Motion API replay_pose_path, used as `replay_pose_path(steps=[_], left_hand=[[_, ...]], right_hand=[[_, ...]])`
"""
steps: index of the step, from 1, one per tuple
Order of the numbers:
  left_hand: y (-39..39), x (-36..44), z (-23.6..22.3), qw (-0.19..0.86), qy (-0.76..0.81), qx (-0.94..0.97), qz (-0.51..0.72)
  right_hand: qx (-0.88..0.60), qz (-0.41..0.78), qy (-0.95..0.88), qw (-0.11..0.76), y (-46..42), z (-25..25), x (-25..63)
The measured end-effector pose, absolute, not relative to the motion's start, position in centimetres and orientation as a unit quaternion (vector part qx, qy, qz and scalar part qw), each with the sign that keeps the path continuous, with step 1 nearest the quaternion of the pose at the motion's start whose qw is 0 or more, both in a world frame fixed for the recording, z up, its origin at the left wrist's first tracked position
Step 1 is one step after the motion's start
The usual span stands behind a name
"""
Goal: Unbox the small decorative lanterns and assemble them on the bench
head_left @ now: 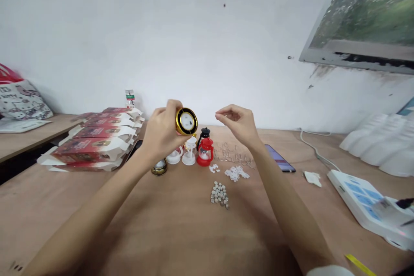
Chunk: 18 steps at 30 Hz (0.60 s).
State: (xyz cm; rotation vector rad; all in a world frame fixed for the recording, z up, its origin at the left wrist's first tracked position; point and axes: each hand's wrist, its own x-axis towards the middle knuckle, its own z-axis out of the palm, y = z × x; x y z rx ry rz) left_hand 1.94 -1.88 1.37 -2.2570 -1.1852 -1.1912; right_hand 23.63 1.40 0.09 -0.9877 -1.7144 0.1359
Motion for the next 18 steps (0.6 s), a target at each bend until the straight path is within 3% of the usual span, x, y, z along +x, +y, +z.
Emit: replay_pose_path(steps=[6,18], left_hand=[[-1.2,2.2,0.8,0.175,-0.39,-0.843,-0.326],[-1.8,3.2,0.1,0.155,-0.399,-0.866,-0.26]], right_hand=[[-0.287,-0.053,-0.831,0.473,-3.2,1.0,20.8],[-0.29,-0.096,-0.871,0.385,-3.0,1.0,21.1]])
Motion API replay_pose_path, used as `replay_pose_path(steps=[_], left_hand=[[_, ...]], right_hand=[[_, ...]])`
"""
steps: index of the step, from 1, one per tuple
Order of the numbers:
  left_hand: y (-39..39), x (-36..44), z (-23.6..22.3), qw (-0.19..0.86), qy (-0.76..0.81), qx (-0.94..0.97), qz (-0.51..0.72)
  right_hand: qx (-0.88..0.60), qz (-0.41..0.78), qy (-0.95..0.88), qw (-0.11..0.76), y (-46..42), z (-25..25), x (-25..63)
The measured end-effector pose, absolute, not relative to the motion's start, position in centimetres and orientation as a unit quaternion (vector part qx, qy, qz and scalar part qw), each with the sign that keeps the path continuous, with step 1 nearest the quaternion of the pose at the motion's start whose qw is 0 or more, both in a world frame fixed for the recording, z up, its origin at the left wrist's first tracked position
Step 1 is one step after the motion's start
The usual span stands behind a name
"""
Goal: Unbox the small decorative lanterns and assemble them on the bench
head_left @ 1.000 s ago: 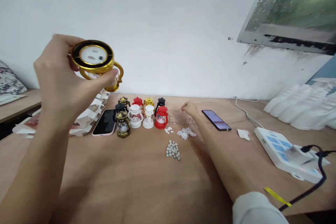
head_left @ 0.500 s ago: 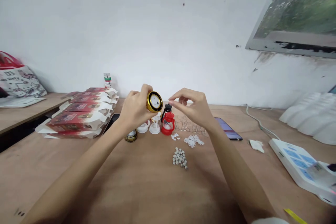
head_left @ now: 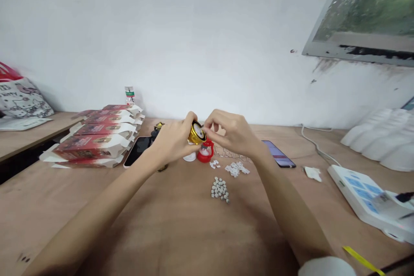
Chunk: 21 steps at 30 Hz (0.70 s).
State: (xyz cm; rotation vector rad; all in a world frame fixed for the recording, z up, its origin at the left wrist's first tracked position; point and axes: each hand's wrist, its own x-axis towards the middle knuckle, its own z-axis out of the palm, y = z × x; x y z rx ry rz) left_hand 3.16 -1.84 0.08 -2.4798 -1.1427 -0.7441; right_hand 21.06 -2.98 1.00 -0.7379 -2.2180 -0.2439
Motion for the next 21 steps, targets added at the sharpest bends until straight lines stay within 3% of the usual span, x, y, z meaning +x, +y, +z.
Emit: replay_pose_path(steps=[3,5,9,12,17,21], left_hand=[[-1.9,3.1,0.1,0.144,-0.412,-0.876,-0.206],[-1.9,3.0,0.2,0.143,-0.414,-0.884,-0.16],[-1.9,2.7,0.4,0.141,-0.405,-0.897,-0.109],[-1.8,2.6,0.4,0.138,-0.404,-0.898,-0.105],[-1.5,2.6,0.6,0.118,-0.395,-0.904,-0.11],[-1.5,2.6,0.8,0.12,-0.409,-0.899,-0.1]], right_hand=[[-0.387,-0.146,-0.827,0.382,-2.4,1.6,22.8],[-0.469,-0.126,-0.808,0.333,-1.4,1.6,24.3],[-0.577,0.109,-0.807,0.064,2.1,-0.4,26.4],[-0.572,0.174,-0.802,-0.011,4.7,-2.9,26.3],[-0.548,0.244,-0.799,-0.047,6.4,-5.1,25.6],[-0.542,0.24,-0.806,0.001,5.6,-3.9,25.9]])
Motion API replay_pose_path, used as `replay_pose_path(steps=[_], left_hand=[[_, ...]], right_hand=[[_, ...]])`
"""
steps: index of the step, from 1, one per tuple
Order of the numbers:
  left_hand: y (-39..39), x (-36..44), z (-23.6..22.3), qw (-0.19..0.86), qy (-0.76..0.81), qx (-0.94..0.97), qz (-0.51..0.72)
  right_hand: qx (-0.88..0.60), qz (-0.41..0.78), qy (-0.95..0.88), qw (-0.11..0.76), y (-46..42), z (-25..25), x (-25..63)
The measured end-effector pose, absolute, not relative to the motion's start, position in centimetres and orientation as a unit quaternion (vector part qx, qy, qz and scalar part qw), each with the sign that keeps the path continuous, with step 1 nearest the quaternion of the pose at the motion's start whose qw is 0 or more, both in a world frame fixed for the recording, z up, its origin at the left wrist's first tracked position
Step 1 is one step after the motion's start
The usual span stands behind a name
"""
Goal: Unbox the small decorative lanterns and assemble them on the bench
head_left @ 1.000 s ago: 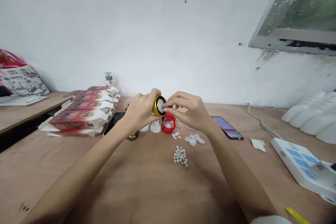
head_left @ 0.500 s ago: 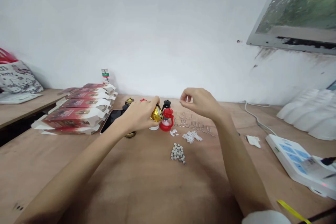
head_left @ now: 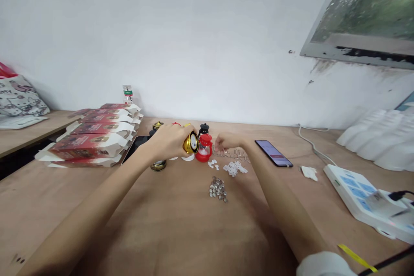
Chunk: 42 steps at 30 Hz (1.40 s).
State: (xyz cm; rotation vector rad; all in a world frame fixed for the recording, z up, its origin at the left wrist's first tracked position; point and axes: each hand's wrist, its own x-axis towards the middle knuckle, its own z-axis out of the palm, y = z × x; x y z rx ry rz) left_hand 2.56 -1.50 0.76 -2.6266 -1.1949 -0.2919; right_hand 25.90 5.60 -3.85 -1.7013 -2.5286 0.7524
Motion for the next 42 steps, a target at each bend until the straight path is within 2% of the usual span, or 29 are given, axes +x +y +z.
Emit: replay_pose_path(steps=[3,7,9,14,23,29,42], left_hand=[[-1.4,2.6,0.7,0.139,-0.417,-0.892,-0.109],[-1.3,2.6,0.6,0.155,-0.407,-0.885,-0.162],[-1.2,2.7,0.5,0.162,-0.404,-0.879,-0.193],[-0.8,2.6,0.1,0.185,-0.36,-0.878,-0.257],[-0.6,2.5,0.0,0.22,-0.327,-0.88,-0.263],[-1.2,2.9,0.3,0.225,-0.345,-0.879,-0.242],[-1.6,3.1,0.1,0.207,-0.36,-0.875,-0.248]], right_hand=[[-0.539,0.195,-0.813,0.1,3.9,-1.8,25.8],[-0.435,0.181,-0.812,0.343,0.7,0.4,24.4],[-0.369,0.223,-0.819,0.378,-0.8,0.9,23.3],[-0.317,0.225,-0.832,0.396,-2.6,1.1,21.6],[-0.324,0.176,-0.817,0.443,-2.6,0.7,21.2],[-0.329,0.204,-0.829,0.403,-2.8,0.8,21.2],[-0.32,0.191,-0.836,0.403,-2.5,0.5,20.7]])
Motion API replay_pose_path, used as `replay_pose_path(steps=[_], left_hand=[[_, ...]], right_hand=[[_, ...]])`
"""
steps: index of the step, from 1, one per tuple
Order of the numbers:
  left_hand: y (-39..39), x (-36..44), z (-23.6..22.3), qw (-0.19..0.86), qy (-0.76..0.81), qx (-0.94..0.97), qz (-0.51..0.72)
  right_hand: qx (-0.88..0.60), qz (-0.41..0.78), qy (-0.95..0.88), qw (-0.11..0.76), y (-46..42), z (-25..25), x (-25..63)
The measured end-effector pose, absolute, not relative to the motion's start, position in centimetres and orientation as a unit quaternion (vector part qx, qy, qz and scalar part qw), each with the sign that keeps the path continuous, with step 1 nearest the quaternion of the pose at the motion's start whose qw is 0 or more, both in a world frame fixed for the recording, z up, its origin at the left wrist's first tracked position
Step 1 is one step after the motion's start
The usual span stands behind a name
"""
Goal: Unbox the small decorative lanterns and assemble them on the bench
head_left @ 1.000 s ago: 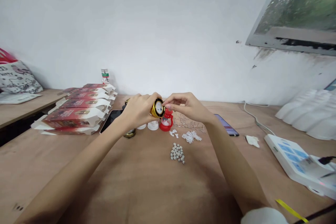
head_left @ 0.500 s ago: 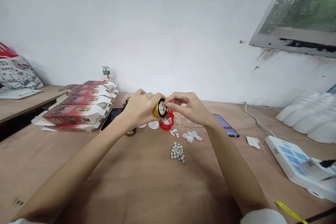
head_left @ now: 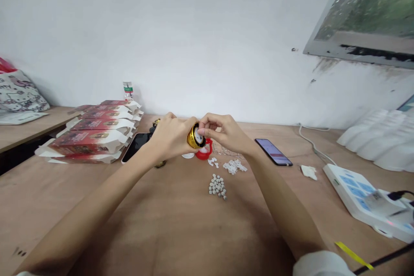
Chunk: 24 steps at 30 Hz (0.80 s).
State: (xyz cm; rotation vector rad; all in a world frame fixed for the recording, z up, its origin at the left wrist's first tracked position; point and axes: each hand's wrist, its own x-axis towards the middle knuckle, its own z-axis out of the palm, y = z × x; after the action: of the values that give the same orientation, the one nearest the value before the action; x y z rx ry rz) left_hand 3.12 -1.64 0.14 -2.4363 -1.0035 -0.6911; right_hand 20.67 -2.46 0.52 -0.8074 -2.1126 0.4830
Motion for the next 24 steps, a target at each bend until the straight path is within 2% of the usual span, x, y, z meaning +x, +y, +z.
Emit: replay_pose_path(steps=[8,13,15,17,19,20,24], left_hand=[[-1.3,3.1,0.0,0.195,-0.372,-0.869,-0.26],[-1.2,2.8,0.6,0.156,-0.401,-0.858,-0.279],[-1.2,2.6,0.7,0.155,-0.4,-0.858,-0.282],[-1.2,2.5,0.8,0.162,-0.393,-0.857,-0.291],[-1.2,2.5,0.9,0.167,-0.391,-0.856,-0.294],[-1.2,2.4,0.9,0.168,-0.393,-0.856,-0.292],[-1.3,2.5,1.1,0.163,-0.408,-0.856,-0.272]], right_hand=[[-0.319,0.165,-0.855,0.375,-2.1,0.4,21.0],[-0.373,0.096,-0.835,0.392,-2.0,1.9,23.7],[-0.437,0.085,-0.837,0.319,-1.3,2.0,25.1],[-0.514,0.107,-0.835,0.161,0.0,1.4,26.2],[-0.588,0.145,-0.795,-0.033,1.7,0.2,26.7],[-0.602,0.161,-0.777,-0.085,2.6,-0.6,26.9],[-0.619,0.201,-0.74,-0.17,5.5,-3.6,27.0]])
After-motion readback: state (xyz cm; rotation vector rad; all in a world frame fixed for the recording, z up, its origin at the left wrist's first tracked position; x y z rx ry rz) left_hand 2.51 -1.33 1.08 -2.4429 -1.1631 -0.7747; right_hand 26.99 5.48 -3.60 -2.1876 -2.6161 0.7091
